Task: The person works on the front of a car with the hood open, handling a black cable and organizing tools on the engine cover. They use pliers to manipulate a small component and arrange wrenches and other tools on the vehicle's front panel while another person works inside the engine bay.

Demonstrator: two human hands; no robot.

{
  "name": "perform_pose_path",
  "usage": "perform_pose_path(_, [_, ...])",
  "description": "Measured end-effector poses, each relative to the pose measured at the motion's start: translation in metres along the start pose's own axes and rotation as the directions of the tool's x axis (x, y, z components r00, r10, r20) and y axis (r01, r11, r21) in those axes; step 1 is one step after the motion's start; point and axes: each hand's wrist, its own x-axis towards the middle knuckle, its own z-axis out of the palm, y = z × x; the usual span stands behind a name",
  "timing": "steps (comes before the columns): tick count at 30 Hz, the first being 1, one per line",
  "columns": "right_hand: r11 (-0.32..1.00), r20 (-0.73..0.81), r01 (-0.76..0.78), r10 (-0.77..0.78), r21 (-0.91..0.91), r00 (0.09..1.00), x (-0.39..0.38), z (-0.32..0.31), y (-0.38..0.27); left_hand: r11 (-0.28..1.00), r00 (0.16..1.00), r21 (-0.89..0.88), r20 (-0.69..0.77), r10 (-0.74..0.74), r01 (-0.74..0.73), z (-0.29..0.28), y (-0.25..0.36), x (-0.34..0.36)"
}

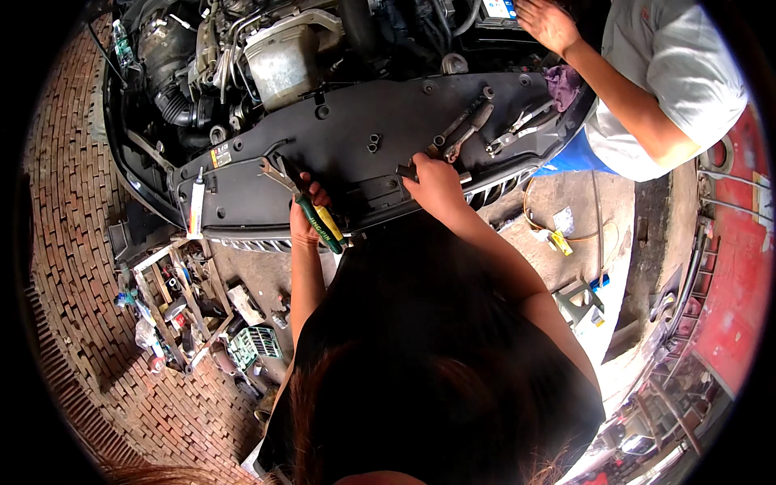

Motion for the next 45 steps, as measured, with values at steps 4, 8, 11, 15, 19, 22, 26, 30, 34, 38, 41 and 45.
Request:
perform_pose_path(4, [0.997, 0.024, -0.032, 0.034, -0.068, 0.999, 0.001, -0.003, -0.006, 1.0, 1.0, -0.013, 0.015, -0.002, 0.002, 0.004, 0.0, 0.0])
perform_pose_path(8, [0.994, 0.012, -0.019, 0.02, -0.111, 1.0, 0.002, -0.001, -0.001, 0.999, 1.0, 0.051, -0.014, 0.011, -0.011, -0.007, 0.0, 0.0])
perform_pose_path(11, [0.994, 0.031, -0.033, 0.036, -0.101, 0.999, 0.003, -0.001, 0.0, 0.996, 0.999, 0.094, -0.04, 0.008, -0.004, -0.004, 0.001, 0.002])
perform_pose_path(15, [0.994, 0.014, -0.035, 0.037, -0.107, 0.999, 0.001, -0.002, -0.002, 1.0, 1.0, 0.014, -0.02, 0.0, 0.001, 0.0, 0.001, 0.001])
perform_pose_path(19, [0.991, 0.046, -0.017, 0.023, -0.132, 0.999, 0.001, -0.004, -0.003, 1.0, 0.999, 0.017, -0.043, 0.004, -0.003, -0.01, 0.001, 0.002])
perform_pose_path(22, [0.99, 0.027, 0.0, 0.003, -0.143, 1.0, 0.0, -0.006, -0.005, 0.999, 1.0, -0.039, 0.01, -0.015, 0.016, -0.007, 0.001, 0.002])
perform_pose_path(26, [0.989, 0.033, 0.036, -0.032, -0.144, 0.999, -0.001, -0.004, -0.005, 0.999, 0.999, 0.042, -0.048, 0.024, -0.022, -0.007, 0.0, 0.002])
perform_pose_path(30, [0.989, 0.057, 0.04, -0.032, -0.145, 0.998, -0.002, -0.007, -0.007, 0.998, 0.999, 0.052, -0.039, 0.032, -0.03, -0.008, 0.0, 0.002])
perform_pose_path(34, [0.989, 0.057, 0.053, -0.045, -0.141, 0.997, -0.002, -0.004, -0.005, 0.999, 1.0, 0.046, -0.016, 0.018, -0.017, -0.009, 0.001, 0.003])
perform_pose_path(38, [0.993, 0.082, 0.059, -0.05, -0.105, 0.995, -0.003, -0.006, -0.005, 1.0, 1.0, 0.006, 0.01, 0.004, -0.004, -0.01, 0.001, 0.002])
perform_pose_path(41, [0.994, 0.081, 0.057, -0.05, -0.097, 0.996, -0.003, -0.007, -0.004, 1.0, 1.0, 0.022, 0.008, 0.003, -0.003, -0.011, 0.001, 0.002])
perform_pose_path(45, [0.993, 0.093, 0.052, -0.043, -0.104, 0.995, -0.003, -0.007, -0.004, 1.0, 1.0, 0.012, 0.016, -0.003, 0.003, -0.012, 0.001, 0.002])
